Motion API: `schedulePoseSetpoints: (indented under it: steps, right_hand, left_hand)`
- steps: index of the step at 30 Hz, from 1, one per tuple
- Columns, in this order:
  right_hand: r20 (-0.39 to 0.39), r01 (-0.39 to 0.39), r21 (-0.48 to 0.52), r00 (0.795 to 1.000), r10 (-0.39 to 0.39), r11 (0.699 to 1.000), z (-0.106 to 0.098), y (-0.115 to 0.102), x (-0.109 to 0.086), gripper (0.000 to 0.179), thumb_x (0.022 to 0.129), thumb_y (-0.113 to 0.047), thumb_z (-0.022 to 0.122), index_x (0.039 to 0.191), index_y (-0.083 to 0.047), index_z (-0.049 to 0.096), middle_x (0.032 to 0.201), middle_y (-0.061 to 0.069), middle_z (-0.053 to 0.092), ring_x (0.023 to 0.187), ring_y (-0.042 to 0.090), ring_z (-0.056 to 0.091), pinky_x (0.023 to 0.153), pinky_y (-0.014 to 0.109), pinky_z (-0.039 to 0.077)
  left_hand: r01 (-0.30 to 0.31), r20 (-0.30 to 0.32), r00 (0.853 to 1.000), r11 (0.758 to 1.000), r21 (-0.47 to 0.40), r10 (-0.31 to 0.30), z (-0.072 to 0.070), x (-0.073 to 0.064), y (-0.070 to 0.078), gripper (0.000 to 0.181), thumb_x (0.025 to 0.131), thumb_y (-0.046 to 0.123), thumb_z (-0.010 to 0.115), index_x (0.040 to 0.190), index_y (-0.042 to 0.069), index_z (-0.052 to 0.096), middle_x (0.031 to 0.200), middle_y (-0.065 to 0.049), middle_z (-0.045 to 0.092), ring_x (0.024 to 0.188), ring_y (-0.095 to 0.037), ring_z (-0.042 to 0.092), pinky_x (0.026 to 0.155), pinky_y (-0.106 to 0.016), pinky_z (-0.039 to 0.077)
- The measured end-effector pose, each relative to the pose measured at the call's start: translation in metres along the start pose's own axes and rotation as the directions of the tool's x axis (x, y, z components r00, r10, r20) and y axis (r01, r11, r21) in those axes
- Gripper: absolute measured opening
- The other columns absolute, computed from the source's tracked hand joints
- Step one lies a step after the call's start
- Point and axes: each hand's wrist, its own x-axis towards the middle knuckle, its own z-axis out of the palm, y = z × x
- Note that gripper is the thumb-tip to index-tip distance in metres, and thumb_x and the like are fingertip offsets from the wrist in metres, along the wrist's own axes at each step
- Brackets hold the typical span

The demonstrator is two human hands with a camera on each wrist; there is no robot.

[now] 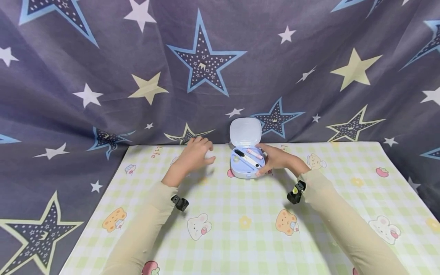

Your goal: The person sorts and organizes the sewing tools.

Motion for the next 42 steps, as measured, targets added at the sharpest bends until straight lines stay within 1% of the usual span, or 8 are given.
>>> schedulePoseSetpoints:
  steps: [2,7,10,14,20,26,34,42]
  right_hand:
    - [0.007,-0.008,0.003,1.000,0.008,1.000,0.000,0.001,0.001,0.108,0.067,-0.017,0.095,0.151,0.009,0.033,0.144,0.029,0.051,0.116,0.035,0.058,0.103,0.051,0.048]
    - [0.036,-0.061,-0.006,0.997,0.061,0.998,-0.002,0.003,0.001,0.110,0.070,-0.018,0.094,0.154,0.006,0.029,0.142,0.030,0.050,0.088,0.028,0.068,0.083,0.041,0.057]
    - [0.032,-0.058,-0.020,0.998,0.058,0.998,-0.003,0.002,0.001,0.110,0.069,-0.019,0.094,0.154,0.007,0.029,0.145,0.031,0.048,0.098,0.030,0.066,0.091,0.044,0.055]
    - [0.025,-0.050,-0.032,0.998,0.051,0.998,-0.003,0.001,0.001,0.110,0.069,-0.020,0.094,0.154,0.008,0.030,0.149,0.030,0.046,0.115,0.035,0.060,0.105,0.051,0.047]
    - [0.035,-0.068,-0.049,0.997,0.069,0.997,-0.005,-0.001,0.001,0.111,0.070,-0.021,0.094,0.154,0.008,0.028,0.145,0.031,0.049,0.106,0.032,0.064,0.102,0.050,0.049]
    - [0.035,-0.064,-0.067,0.997,0.067,0.996,-0.005,0.000,0.002,0.111,0.069,-0.022,0.094,0.153,0.009,0.028,0.141,0.032,0.051,0.113,0.035,0.061,0.104,0.052,0.047]
    - [0.040,-0.057,-0.052,0.997,0.059,0.997,-0.004,0.000,0.003,0.109,0.070,-0.021,0.094,0.153,0.008,0.029,0.139,0.032,0.052,0.107,0.033,0.064,0.100,0.049,0.051]
    - [0.031,-0.056,-0.052,0.998,0.057,0.997,-0.002,-0.001,0.002,0.108,0.069,-0.021,0.094,0.152,0.008,0.030,0.140,0.032,0.052,0.114,0.036,0.061,0.104,0.052,0.048]
  left_hand:
    - [0.034,0.010,0.999,0.999,-0.013,-0.034,-0.004,-0.008,-0.009,0.030,0.093,0.035,0.071,0.109,0.010,0.067,0.111,-0.008,0.066,0.105,-0.030,0.053,0.097,-0.051,0.042]
    - [0.079,0.032,0.996,0.997,-0.020,-0.078,-0.008,-0.028,-0.030,0.030,0.092,0.034,0.072,0.109,0.009,0.069,0.109,-0.008,0.068,0.101,-0.029,0.052,0.095,-0.051,0.041]
    - [0.077,0.062,0.995,0.997,-0.008,-0.077,-0.008,-0.039,-0.039,0.029,0.091,0.033,0.073,0.105,0.008,0.072,0.106,-0.007,0.068,0.099,-0.029,0.053,0.095,-0.051,0.042]
    - [0.061,0.122,0.991,0.998,0.015,-0.062,-0.005,-0.053,-0.048,0.027,0.086,0.032,0.076,0.099,0.008,0.073,0.100,-0.005,0.068,0.099,-0.029,0.056,0.093,-0.052,0.044]
    - [0.026,0.219,0.975,0.999,0.046,-0.036,0.001,-0.068,-0.055,0.025,0.077,0.032,0.082,0.088,0.013,0.070,0.091,0.000,0.064,0.093,-0.025,0.055,0.089,-0.051,0.044]
    - [0.006,0.223,0.975,0.998,0.065,-0.020,0.005,-0.076,-0.057,0.018,0.071,0.023,0.082,0.077,0.016,0.067,0.083,0.002,0.060,0.087,-0.024,0.054,0.085,-0.049,0.043]
    - [0.012,0.222,0.975,0.998,0.061,-0.025,0.014,-0.079,-0.059,0.011,0.072,0.015,0.077,0.076,0.016,0.067,0.080,0.002,0.062,0.083,-0.023,0.054,0.084,-0.048,0.044]
    - [0.034,0.251,0.967,0.999,0.040,-0.043,0.016,-0.078,-0.061,0.014,0.072,0.011,0.075,0.069,0.018,0.063,0.075,0.005,0.062,0.077,-0.020,0.051,0.081,-0.046,0.042]
